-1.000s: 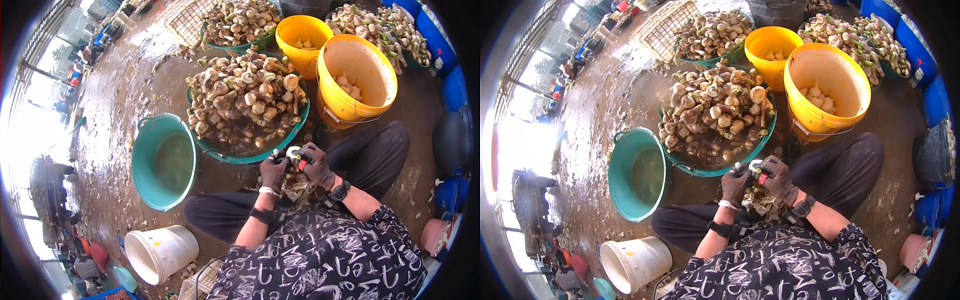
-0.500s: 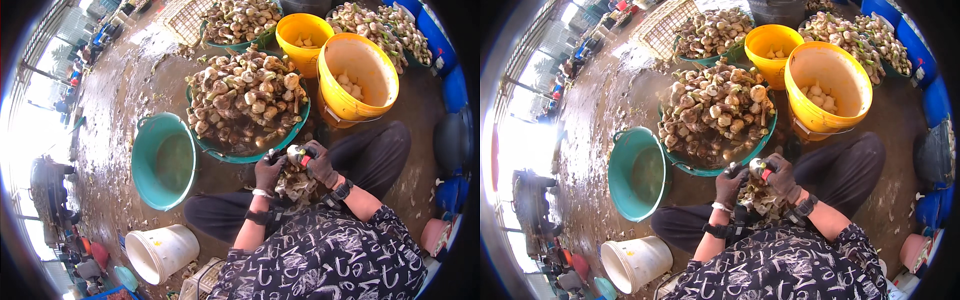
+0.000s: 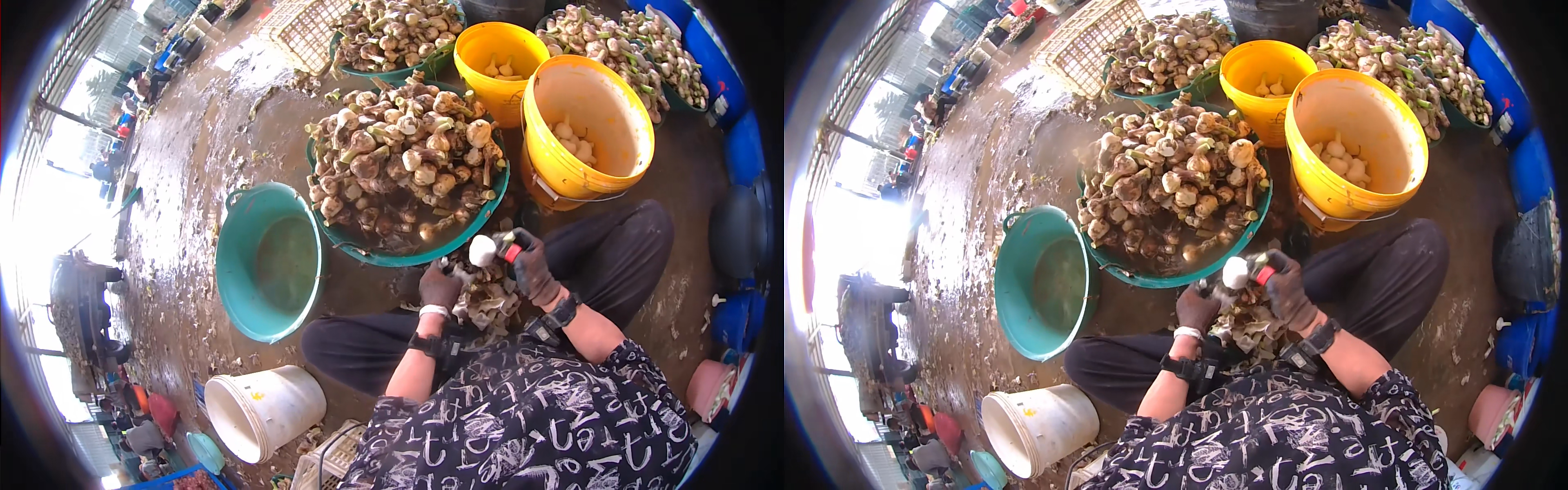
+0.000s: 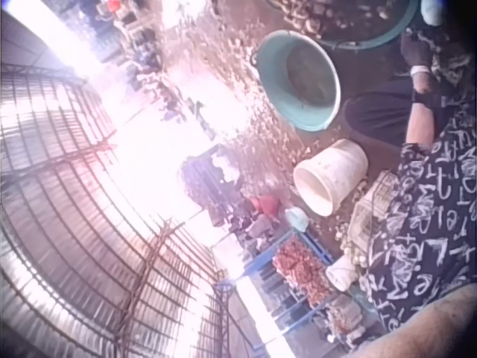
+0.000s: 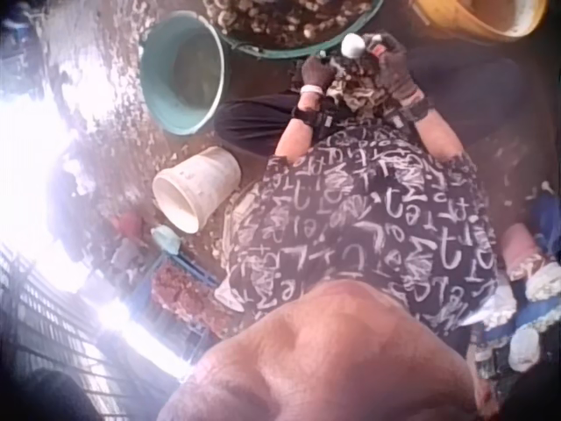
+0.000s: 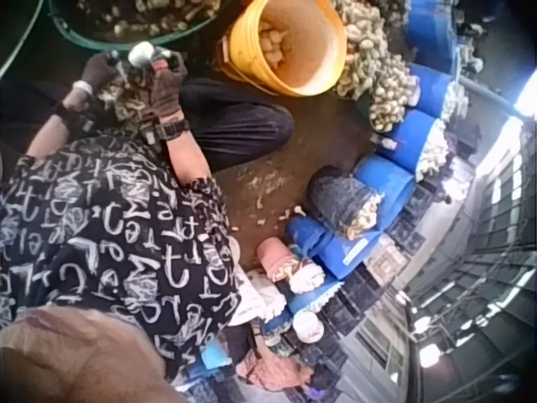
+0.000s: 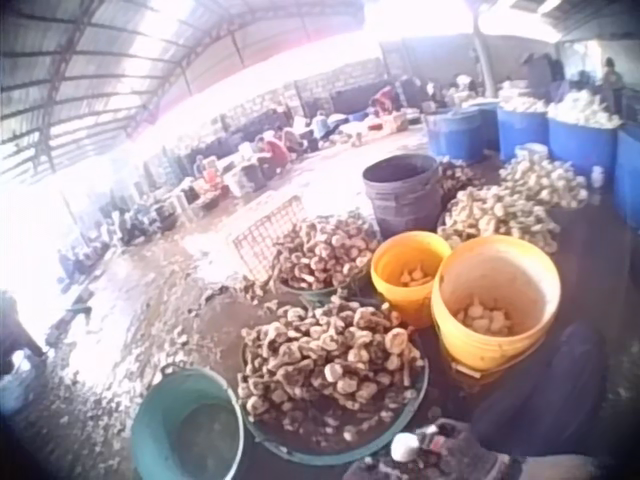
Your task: The person peels garlic bulbs by hand, using shears to trim the roots and stems before placing the cleaned garlic into a yellow bucket.
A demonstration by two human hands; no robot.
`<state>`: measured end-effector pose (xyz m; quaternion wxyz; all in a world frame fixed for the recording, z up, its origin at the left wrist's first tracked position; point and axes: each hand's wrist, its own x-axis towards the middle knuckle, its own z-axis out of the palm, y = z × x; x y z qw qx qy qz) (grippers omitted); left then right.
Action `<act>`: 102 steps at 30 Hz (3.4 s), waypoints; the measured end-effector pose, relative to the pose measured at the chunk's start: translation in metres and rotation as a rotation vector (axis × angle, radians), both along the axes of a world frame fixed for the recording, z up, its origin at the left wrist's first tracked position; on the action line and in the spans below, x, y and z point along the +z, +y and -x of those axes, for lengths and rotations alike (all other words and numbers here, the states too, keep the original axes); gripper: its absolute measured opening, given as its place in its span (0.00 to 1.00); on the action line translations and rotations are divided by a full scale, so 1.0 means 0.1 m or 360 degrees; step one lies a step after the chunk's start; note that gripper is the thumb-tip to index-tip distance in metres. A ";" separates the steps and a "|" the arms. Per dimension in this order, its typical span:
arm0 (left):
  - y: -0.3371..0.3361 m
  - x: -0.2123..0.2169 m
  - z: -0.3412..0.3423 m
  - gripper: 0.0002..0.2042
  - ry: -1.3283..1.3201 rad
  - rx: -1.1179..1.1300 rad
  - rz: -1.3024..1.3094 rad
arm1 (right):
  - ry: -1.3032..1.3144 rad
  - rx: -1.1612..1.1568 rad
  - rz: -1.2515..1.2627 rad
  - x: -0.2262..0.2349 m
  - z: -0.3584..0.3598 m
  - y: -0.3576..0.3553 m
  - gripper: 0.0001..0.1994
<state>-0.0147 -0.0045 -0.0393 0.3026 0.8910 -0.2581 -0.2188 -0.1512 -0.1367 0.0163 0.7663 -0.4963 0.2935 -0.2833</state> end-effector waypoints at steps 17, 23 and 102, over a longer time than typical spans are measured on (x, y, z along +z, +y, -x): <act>-0.63 -0.86 -1.07 0.33 0.0026 -0.0538 -0.0588 | -0.0438 -0.0122 -0.1003 0.72 -0.28 -0.92 0.15; -0.77 -0.63 -0.94 0.27 0.0775 -0.0351 0.0192 | 0.0690 0.0106 0.0283 -0.17 -0.22 -0.63 0.17; 0.25 0.88 0.03 0.06 0.1498 -0.0117 0.0931 | 0.0077 0.0012 -0.1361 -0.73 -0.10 -0.14 0.11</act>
